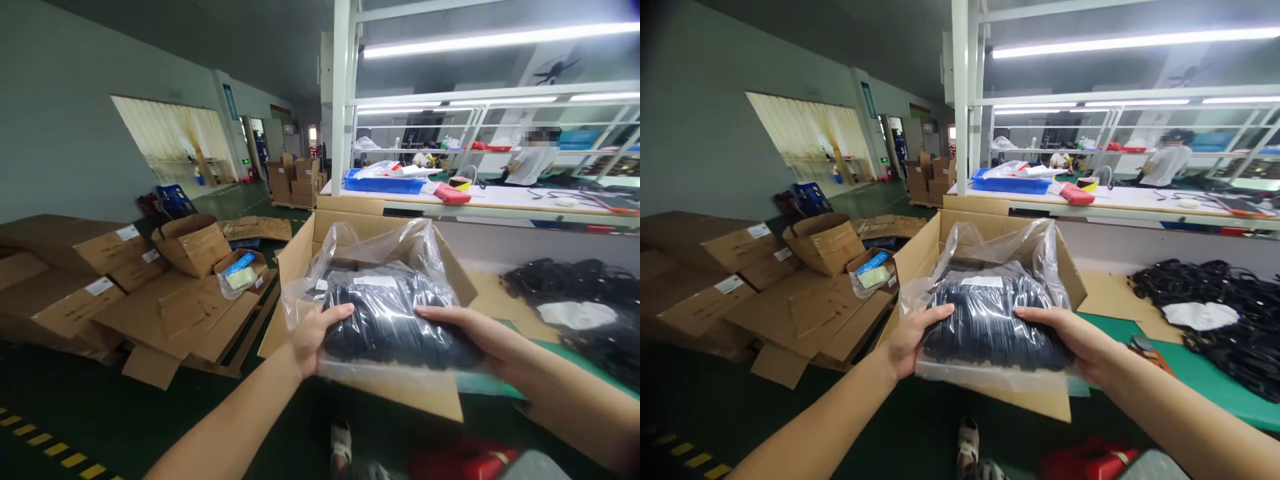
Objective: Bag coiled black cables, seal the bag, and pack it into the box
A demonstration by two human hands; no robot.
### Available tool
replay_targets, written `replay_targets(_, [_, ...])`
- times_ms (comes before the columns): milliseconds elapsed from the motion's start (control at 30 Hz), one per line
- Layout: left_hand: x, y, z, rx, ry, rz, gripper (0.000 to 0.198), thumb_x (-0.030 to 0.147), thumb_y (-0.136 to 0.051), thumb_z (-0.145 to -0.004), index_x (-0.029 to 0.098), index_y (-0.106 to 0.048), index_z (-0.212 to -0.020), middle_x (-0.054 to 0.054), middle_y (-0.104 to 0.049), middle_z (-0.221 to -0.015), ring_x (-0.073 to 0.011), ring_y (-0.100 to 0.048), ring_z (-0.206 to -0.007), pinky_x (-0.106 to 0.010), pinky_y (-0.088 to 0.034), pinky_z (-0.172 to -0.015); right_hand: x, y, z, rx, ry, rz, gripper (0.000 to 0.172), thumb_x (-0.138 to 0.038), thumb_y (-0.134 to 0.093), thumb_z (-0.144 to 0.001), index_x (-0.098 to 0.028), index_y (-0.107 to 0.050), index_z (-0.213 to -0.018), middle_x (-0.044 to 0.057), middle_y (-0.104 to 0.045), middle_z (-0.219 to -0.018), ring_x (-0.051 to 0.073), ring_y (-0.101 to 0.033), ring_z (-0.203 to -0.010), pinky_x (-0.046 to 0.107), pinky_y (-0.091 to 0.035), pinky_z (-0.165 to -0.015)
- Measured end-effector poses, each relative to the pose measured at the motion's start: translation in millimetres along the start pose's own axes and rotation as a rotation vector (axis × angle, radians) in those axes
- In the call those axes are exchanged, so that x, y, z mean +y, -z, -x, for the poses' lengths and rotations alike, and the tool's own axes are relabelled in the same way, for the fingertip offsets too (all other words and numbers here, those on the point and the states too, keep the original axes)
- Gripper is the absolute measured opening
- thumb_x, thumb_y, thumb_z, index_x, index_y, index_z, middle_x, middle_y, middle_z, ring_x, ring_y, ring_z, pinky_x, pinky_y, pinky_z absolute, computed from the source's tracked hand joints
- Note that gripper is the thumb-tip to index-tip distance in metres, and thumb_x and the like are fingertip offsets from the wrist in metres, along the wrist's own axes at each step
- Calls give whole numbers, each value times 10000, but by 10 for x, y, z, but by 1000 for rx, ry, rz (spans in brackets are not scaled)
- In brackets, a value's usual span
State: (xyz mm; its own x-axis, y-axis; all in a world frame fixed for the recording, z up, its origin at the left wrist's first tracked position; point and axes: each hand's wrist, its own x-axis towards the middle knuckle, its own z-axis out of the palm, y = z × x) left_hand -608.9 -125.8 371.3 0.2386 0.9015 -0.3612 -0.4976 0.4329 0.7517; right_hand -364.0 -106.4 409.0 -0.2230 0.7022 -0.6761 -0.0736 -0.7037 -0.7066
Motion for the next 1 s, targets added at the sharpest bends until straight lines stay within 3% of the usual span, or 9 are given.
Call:
replay_targets(100, [143, 203, -587, 7, 115, 52, 330, 259, -725, -682, 60, -600, -913, -101, -638, -848, -183, -618, -721, -378, -494, -806, -289, -48, -512, 17, -57, 16, 429, -311, -722, -704, -77, -574, -1032, 167, -572, -1034, 242, -615, -785, 306, -587, -617])
replay_targets(200, [346, 393, -1102, 49, 191, 55, 296, 263, -703, -685, 73, -603, -890, -79, -643, -802, -195, -621, -695, -386, -505, -762, -558, -122, -995, -56, -55, 44, 430, -312, -710, -712, -98, -568, -1057, 160, -576, -1023, 251, -613, -823, 327, -591, -646])
replay_targets(333, [630, 649, -1642, 125, 167, 1, 290, 268, -679, -682, 75, -600, -884, -87, -645, -779, -210, -624, -688, -382, -506, -738, -833, -289, -1643, -179, -31, 64, 371, -320, -646, -729, -111, -573, -1027, 124, -590, -980, 216, -608, -805, 321, -590, -662])
replay_targets(433, [718, 855, -1913, 225, 104, -97, 351, 299, -687, -664, 68, -598, -913, -91, -646, -788, -204, -622, -682, -370, -507, -740, -877, -397, -2113, -177, -22, 61, 317, -287, -606, -757, -94, -565, -1005, 121, -598, -919, 165, -597, -744, 241, -569, -618])
replay_targets(600, [622, 1182, -2043, 349, 33, -381, 429, 298, -701, -646, 38, -599, -971, -151, -646, -869, -239, -632, -722, -371, -508, -725, -515, -464, -2632, -151, -31, 88, 323, -295, -634, -748, -82, -562, -980, 150, -587, -974, 225, -612, -798, 284, -571, -585])
replay_targets(733, [588, 1398, -2117, 413, 25, -653, 405, 287, -703, -637, 48, -629, -956, -152, -643, -929, -234, -633, -808, -310, -496, -730, -200, -528, -2849, -23, 49, 102, 522, -315, -718, -702, -148, -428, -1102, 123, -587, -1002, 242, -612, -859, 350, -593, -679])
replay_targets(833, [636, 1535, -2245, 465, 34, -841, 403, 291, -680, -644, 31, -623, -946, -167, -635, -942, -252, -624, -826, -318, -484, -727, -146, -648, -2991, -5, 90, 136, 433, -289, -678, -725, -135, -449, -1059, 122, -590, -979, 232, -614, -843, 357, -589, -725])
replay_targets(933, [658, 1609, -2250, 445, 21, -1029, 531, 293, -651, -676, 17, -567, -1121, -182, -602, -1065, -261, -597, -939, -332, -452, -831, -134, -773, -3054, -48, 99, 179, 345, -262, -610, -758, -134, -479, -1051, 118, -589, -981, 219, -614, -844, 377, -578, -789])
replay_targets(1000, [648, 1589, -2103, 395, -47, -1159, 751, 339, -670, -672, 66, -437, -1332, -170, -492, -1273, -268, -491, -1151, -336, -344, -995, -95, -799, -3007, -87, 115, 221, 340, -293, -576, -788, -164, -479, -1087, 98, -584, -1013, 199, -608, -875, 377, -562, -855])
